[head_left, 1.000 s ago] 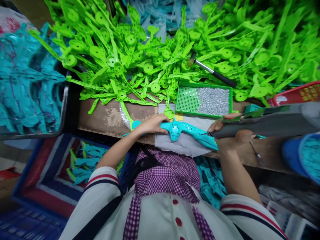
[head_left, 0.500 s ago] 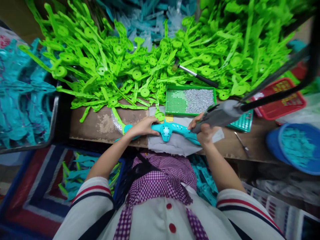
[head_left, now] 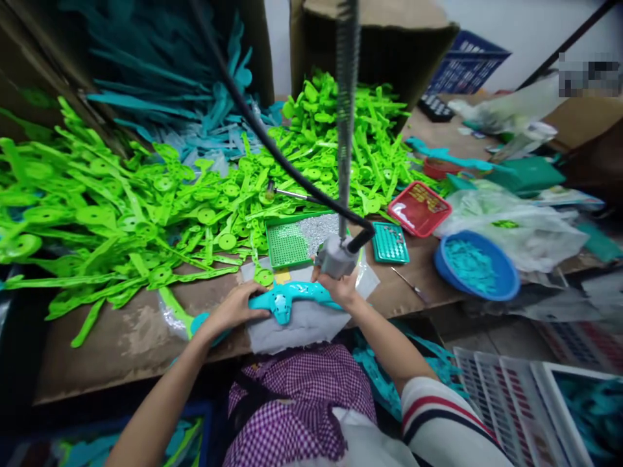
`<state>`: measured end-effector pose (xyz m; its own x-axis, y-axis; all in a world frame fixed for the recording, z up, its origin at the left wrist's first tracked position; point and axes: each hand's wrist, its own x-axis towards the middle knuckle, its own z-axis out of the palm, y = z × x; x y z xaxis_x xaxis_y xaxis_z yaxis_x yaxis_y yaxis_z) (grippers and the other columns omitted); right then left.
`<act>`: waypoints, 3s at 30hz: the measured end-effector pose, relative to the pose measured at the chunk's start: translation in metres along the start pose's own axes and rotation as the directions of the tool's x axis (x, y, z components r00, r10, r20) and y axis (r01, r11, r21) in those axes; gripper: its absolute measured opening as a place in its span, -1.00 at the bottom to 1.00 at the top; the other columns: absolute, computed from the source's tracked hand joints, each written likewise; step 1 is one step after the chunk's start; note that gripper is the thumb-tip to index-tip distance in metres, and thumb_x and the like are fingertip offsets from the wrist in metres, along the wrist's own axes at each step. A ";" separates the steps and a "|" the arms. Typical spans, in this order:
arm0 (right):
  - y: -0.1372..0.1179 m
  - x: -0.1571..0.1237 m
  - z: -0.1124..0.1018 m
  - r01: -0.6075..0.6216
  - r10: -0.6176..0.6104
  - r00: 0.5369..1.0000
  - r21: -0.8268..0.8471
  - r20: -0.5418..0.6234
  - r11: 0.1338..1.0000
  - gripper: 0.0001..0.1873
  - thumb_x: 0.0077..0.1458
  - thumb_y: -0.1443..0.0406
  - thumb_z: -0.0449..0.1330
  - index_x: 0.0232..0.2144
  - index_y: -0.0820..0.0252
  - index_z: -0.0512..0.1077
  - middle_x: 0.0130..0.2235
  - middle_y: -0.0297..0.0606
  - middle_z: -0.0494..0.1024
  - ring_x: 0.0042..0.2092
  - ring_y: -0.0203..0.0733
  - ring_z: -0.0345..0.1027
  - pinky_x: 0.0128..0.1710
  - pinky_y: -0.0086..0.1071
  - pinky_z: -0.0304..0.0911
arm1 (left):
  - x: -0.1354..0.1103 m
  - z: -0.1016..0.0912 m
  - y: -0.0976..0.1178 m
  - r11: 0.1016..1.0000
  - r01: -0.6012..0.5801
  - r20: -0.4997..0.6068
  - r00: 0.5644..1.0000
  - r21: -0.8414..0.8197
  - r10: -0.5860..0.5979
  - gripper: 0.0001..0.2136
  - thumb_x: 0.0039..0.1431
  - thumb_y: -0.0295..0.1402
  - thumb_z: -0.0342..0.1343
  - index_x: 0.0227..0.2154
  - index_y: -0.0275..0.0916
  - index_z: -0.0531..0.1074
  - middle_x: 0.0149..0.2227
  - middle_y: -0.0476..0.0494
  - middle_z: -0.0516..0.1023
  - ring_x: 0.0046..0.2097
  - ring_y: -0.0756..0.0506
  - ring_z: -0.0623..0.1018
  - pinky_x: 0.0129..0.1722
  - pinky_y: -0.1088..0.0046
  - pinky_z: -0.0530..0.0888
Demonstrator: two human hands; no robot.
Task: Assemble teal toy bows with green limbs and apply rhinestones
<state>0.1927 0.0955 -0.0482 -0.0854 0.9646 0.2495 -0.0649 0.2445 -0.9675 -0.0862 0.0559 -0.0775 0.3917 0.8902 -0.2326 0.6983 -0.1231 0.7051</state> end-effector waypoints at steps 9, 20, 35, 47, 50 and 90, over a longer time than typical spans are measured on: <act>0.005 0.006 -0.004 0.063 -0.064 0.998 -0.049 -0.020 0.997 -0.66 -0.08 0.03 0.42 -0.43 0.11 0.47 -0.57 -0.40 0.40 -0.54 -0.23 0.33 -0.53 -0.28 0.37 | 0.000 -0.001 0.003 1.000 0.015 0.020 1.000 0.000 -0.015 -0.55 -0.04 -0.16 0.40 -0.07 -0.19 0.53 -0.07 -0.18 0.63 -0.03 -0.26 0.59 0.00 0.20 0.49; 0.012 0.026 -0.006 0.102 -0.106 0.993 -0.087 -0.049 0.991 -0.65 -0.02 -0.01 0.36 -0.52 0.11 0.44 -0.56 -0.36 0.43 -0.53 -0.22 0.36 -0.48 -0.27 0.37 | -0.003 -0.002 0.011 0.999 0.050 0.014 0.999 0.001 -0.050 -0.56 -0.05 -0.21 0.42 -0.08 -0.18 0.52 -0.06 -0.18 0.61 -0.02 -0.26 0.58 0.01 0.18 0.48; 0.008 0.059 0.003 0.186 -0.184 0.981 0.032 -0.060 0.982 -0.57 0.09 -0.07 0.28 -0.54 0.15 0.50 -0.58 -0.35 0.49 -0.57 -0.27 0.37 -0.54 -0.32 0.28 | -0.002 -0.002 0.011 0.998 0.047 0.022 0.999 -0.032 -0.046 -0.56 -0.06 -0.21 0.44 -0.10 -0.20 0.52 -0.09 -0.16 0.61 -0.05 -0.23 0.58 -0.03 0.22 0.49; 0.036 0.148 0.044 0.179 -0.179 0.983 0.003 -0.041 0.984 -0.44 -0.02 -0.27 0.24 -0.44 0.07 0.36 -0.63 -0.45 0.33 -0.62 -0.28 0.30 -0.61 -0.31 0.19 | -0.003 0.001 0.009 1.000 0.011 0.019 1.000 -0.016 -0.010 -0.52 -0.03 -0.19 0.45 -0.04 -0.19 0.51 -0.05 -0.19 0.60 -0.01 -0.26 0.57 0.01 0.17 0.48; 0.046 0.148 0.040 0.191 -0.192 0.979 -0.031 -0.066 0.981 -0.43 0.01 -0.28 0.20 -0.42 0.06 0.36 -0.62 -0.44 0.34 -0.61 -0.29 0.30 -0.59 -0.31 0.20 | -0.003 0.002 0.007 1.000 0.008 0.028 1.000 -0.029 -0.007 -0.51 -0.03 -0.20 0.45 -0.03 -0.19 0.50 -0.04 -0.18 0.59 -0.02 -0.25 0.57 0.01 0.19 0.48; -0.051 -0.009 -0.048 0.038 -0.027 0.993 0.091 -0.118 0.995 -0.39 -0.21 -0.30 0.36 -0.35 0.01 0.49 -0.64 -0.41 0.31 -0.64 -0.21 0.27 -0.67 -0.28 0.20 | -0.016 0.004 0.025 0.998 -0.044 -0.156 0.987 -0.042 0.037 -0.30 -0.04 -0.08 0.46 0.17 -0.10 0.40 0.04 -0.19 0.54 0.00 -0.22 0.53 0.10 0.13 0.46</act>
<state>0.2443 0.0787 -0.0037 0.0339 0.9626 0.2689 -0.1584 0.2708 -0.9495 -0.0726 0.0372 -0.0594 0.3193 0.9425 -0.0988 0.6543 -0.1439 0.7424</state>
